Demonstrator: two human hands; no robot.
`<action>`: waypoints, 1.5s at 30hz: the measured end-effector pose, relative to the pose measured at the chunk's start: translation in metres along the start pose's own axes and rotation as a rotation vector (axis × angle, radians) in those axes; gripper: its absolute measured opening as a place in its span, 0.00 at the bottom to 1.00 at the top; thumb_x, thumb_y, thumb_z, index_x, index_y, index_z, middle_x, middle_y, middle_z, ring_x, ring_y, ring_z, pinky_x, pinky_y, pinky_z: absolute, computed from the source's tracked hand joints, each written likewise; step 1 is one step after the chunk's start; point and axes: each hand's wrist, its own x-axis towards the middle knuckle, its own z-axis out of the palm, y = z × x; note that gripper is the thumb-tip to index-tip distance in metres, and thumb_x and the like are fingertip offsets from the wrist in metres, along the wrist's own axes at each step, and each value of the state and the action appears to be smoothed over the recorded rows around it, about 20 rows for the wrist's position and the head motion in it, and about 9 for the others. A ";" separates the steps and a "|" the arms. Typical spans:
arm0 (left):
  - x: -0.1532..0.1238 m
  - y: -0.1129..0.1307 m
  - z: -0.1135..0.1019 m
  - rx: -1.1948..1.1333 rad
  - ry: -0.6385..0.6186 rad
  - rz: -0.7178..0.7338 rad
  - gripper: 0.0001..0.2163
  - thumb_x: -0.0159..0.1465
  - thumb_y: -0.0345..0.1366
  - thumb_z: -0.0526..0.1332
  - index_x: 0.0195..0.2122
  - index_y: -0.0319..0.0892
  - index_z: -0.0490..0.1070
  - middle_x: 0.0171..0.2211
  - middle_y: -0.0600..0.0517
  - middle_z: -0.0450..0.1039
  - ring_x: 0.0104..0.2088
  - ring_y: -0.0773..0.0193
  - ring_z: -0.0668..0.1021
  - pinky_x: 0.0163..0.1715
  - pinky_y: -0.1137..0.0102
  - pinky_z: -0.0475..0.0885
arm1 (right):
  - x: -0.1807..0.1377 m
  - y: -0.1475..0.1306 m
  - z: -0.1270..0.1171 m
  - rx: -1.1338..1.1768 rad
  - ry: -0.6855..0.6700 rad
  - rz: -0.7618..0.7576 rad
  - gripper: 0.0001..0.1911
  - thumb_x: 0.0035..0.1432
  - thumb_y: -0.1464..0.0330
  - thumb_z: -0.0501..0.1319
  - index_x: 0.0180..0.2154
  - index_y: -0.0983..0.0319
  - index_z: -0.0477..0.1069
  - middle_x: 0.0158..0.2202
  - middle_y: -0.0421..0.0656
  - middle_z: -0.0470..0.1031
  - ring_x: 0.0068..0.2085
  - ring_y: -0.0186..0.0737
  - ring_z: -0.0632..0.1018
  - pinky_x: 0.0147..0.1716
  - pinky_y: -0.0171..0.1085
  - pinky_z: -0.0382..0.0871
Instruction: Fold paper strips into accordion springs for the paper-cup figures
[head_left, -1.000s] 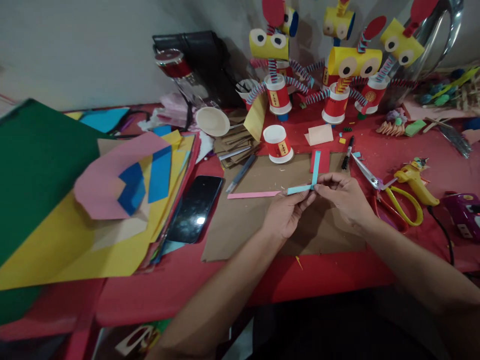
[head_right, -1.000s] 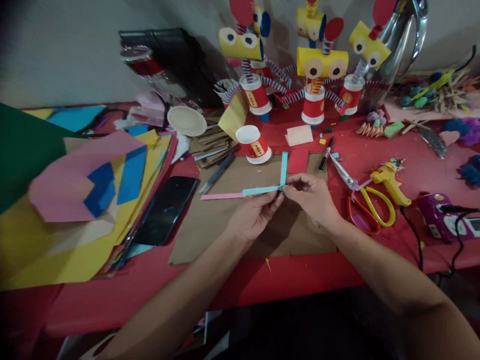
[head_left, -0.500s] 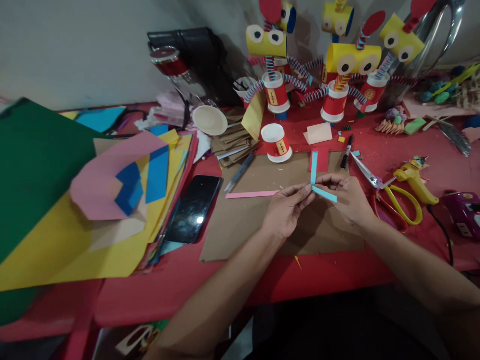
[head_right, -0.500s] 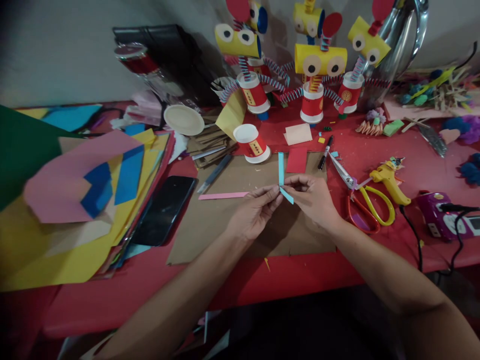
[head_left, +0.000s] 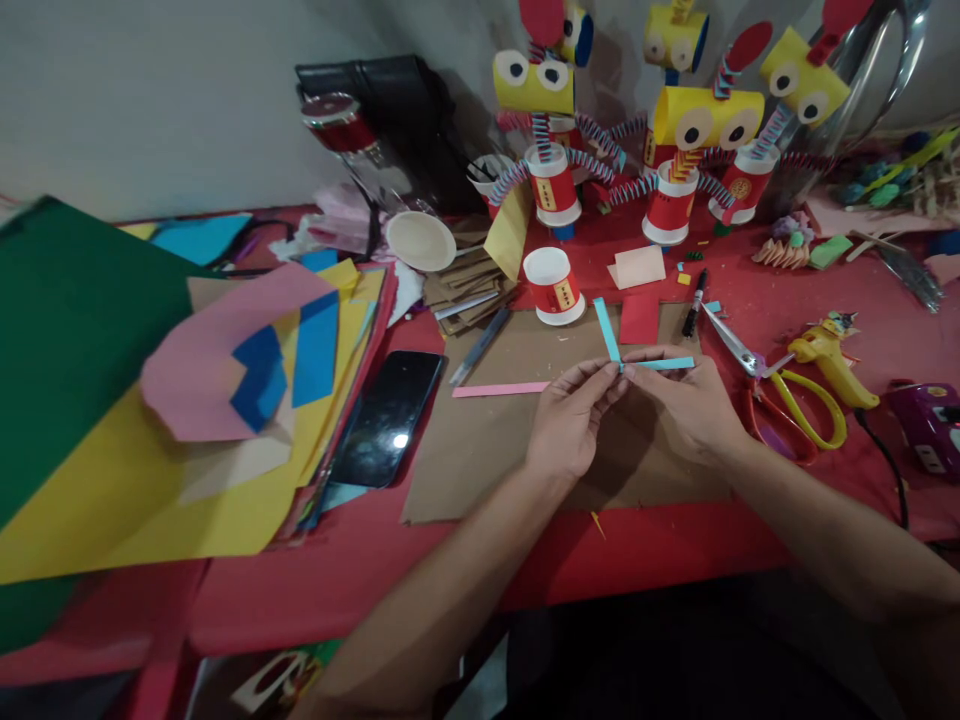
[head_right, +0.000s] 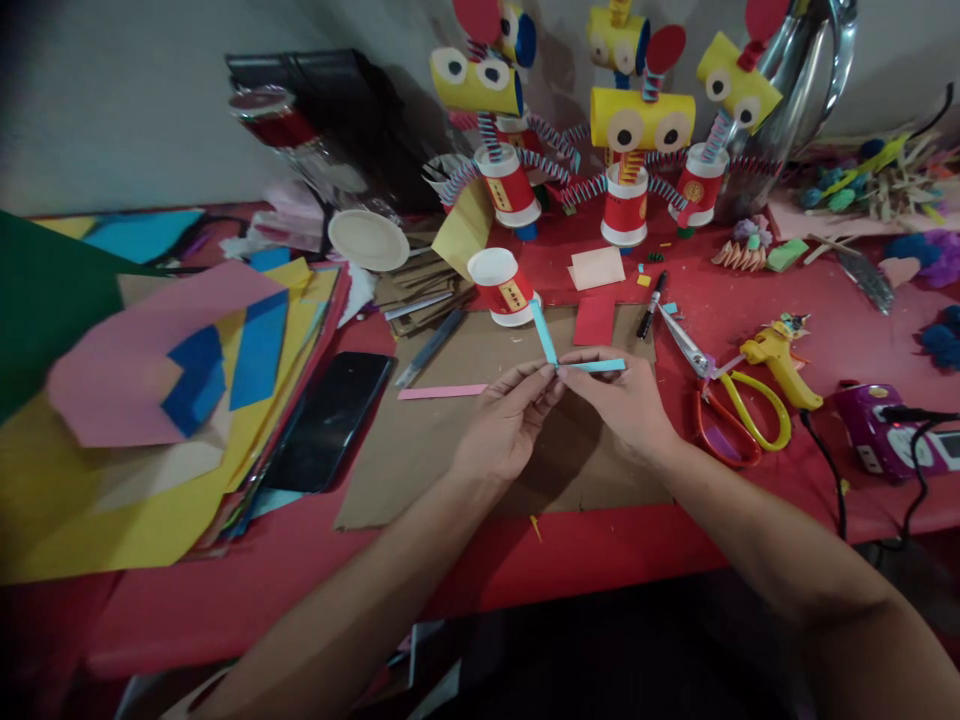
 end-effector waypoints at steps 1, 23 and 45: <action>-0.001 0.000 0.000 -0.004 -0.014 -0.001 0.05 0.46 0.26 0.71 0.24 0.38 0.77 0.25 0.55 0.78 0.27 0.73 0.79 0.35 0.76 0.75 | 0.001 0.001 0.000 0.016 0.011 -0.003 0.10 0.42 0.63 0.72 0.28 0.59 0.78 0.28 0.38 0.79 0.32 0.35 0.77 0.38 0.40 0.73; 0.003 0.000 -0.007 0.050 -0.090 0.105 0.08 0.41 0.29 0.74 0.22 0.41 0.76 0.21 0.57 0.76 0.23 0.74 0.74 0.27 0.77 0.71 | -0.010 0.000 0.002 -0.434 0.036 -0.453 0.03 0.53 0.69 0.67 0.32 0.56 0.79 0.32 0.41 0.81 0.36 0.40 0.80 0.38 0.40 0.75; -0.005 -0.002 -0.001 0.058 -0.069 0.018 0.09 0.43 0.30 0.73 0.24 0.40 0.74 0.24 0.55 0.78 0.26 0.72 0.78 0.35 0.73 0.75 | 0.002 0.002 -0.002 -0.050 -0.002 0.001 0.08 0.45 0.63 0.69 0.26 0.60 0.76 0.26 0.38 0.77 0.29 0.32 0.75 0.33 0.36 0.71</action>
